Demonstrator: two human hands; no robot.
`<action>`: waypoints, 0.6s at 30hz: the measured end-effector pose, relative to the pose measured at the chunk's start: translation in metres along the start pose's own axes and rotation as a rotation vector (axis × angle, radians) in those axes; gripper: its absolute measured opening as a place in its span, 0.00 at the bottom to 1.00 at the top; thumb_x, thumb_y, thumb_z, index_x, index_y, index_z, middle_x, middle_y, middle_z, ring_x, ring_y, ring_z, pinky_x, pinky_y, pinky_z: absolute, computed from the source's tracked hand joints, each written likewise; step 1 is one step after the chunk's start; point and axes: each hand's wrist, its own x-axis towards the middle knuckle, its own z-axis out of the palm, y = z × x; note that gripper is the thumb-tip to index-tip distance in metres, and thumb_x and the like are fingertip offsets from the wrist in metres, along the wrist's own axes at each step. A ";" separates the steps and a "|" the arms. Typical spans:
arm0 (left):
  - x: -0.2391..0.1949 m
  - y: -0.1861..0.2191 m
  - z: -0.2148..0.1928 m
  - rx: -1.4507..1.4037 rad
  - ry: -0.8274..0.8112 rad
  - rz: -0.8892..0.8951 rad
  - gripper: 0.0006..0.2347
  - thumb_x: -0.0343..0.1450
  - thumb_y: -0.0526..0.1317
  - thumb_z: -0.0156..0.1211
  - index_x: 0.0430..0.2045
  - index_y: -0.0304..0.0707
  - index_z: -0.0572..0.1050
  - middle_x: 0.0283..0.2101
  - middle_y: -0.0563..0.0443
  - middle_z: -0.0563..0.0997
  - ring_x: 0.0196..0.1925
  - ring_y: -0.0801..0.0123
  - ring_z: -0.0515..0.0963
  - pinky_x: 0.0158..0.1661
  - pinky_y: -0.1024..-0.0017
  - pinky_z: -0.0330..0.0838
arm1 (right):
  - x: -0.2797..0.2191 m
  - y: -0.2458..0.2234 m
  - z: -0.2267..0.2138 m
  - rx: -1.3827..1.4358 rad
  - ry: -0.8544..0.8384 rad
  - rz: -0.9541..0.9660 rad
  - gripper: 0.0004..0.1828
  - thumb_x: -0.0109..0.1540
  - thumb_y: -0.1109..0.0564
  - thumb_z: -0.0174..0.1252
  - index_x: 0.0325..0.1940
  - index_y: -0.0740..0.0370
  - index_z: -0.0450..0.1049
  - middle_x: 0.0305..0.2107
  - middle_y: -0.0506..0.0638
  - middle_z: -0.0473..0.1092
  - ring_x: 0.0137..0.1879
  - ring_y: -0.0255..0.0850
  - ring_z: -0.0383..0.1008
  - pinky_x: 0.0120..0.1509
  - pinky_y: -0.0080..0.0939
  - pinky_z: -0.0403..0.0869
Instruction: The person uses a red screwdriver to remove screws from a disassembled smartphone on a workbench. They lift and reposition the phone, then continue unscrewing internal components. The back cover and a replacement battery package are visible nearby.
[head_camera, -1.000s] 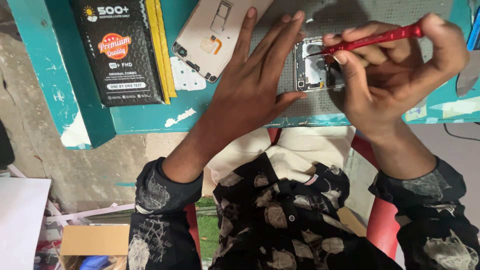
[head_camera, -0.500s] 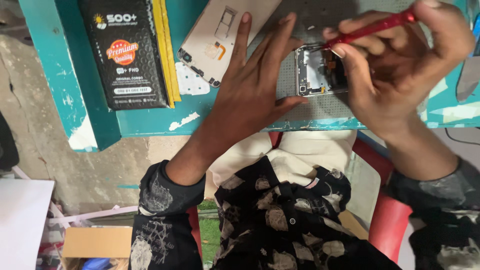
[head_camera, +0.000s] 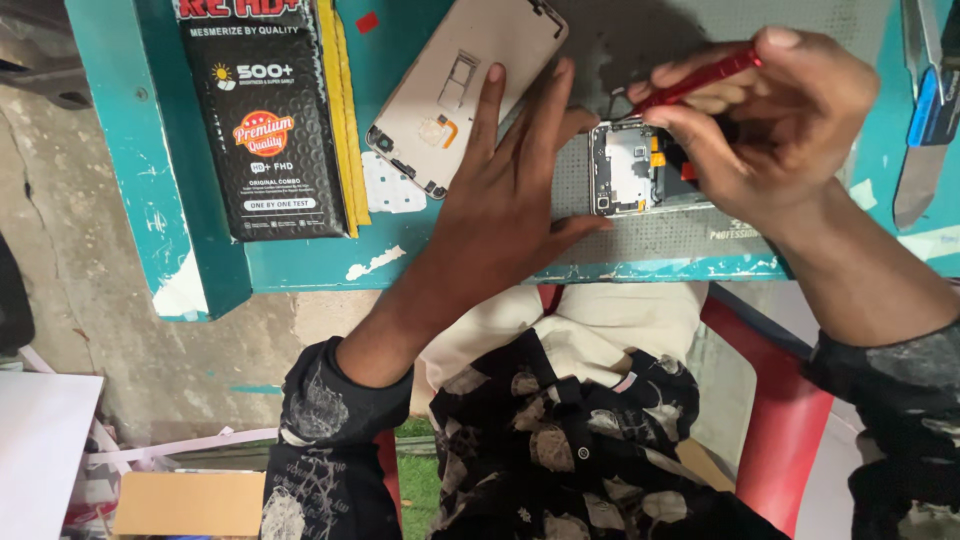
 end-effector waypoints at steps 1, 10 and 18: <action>-0.001 -0.001 0.000 0.002 0.005 0.005 0.49 0.69 0.49 0.77 0.71 0.18 0.42 0.63 0.41 0.76 0.77 0.53 0.64 0.81 0.46 0.34 | -0.002 0.000 0.001 0.002 0.003 0.004 0.44 0.62 0.78 0.61 0.72 0.60 0.42 0.46 0.73 0.70 0.52 0.60 0.80 0.60 0.55 0.84; 0.003 0.000 0.000 -0.010 -0.035 -0.018 0.49 0.69 0.52 0.73 0.70 0.18 0.41 0.66 0.37 0.73 0.77 0.48 0.63 0.79 0.44 0.33 | -0.006 0.000 0.008 0.033 0.039 0.055 0.46 0.62 0.77 0.63 0.75 0.59 0.44 0.47 0.71 0.71 0.54 0.57 0.80 0.60 0.53 0.84; 0.002 0.001 0.001 0.013 -0.036 -0.028 0.49 0.69 0.51 0.74 0.70 0.16 0.40 0.63 0.39 0.75 0.77 0.47 0.64 0.79 0.45 0.33 | -0.005 0.000 0.014 0.117 0.063 0.047 0.47 0.61 0.78 0.62 0.78 0.60 0.47 0.48 0.72 0.71 0.55 0.58 0.78 0.60 0.51 0.83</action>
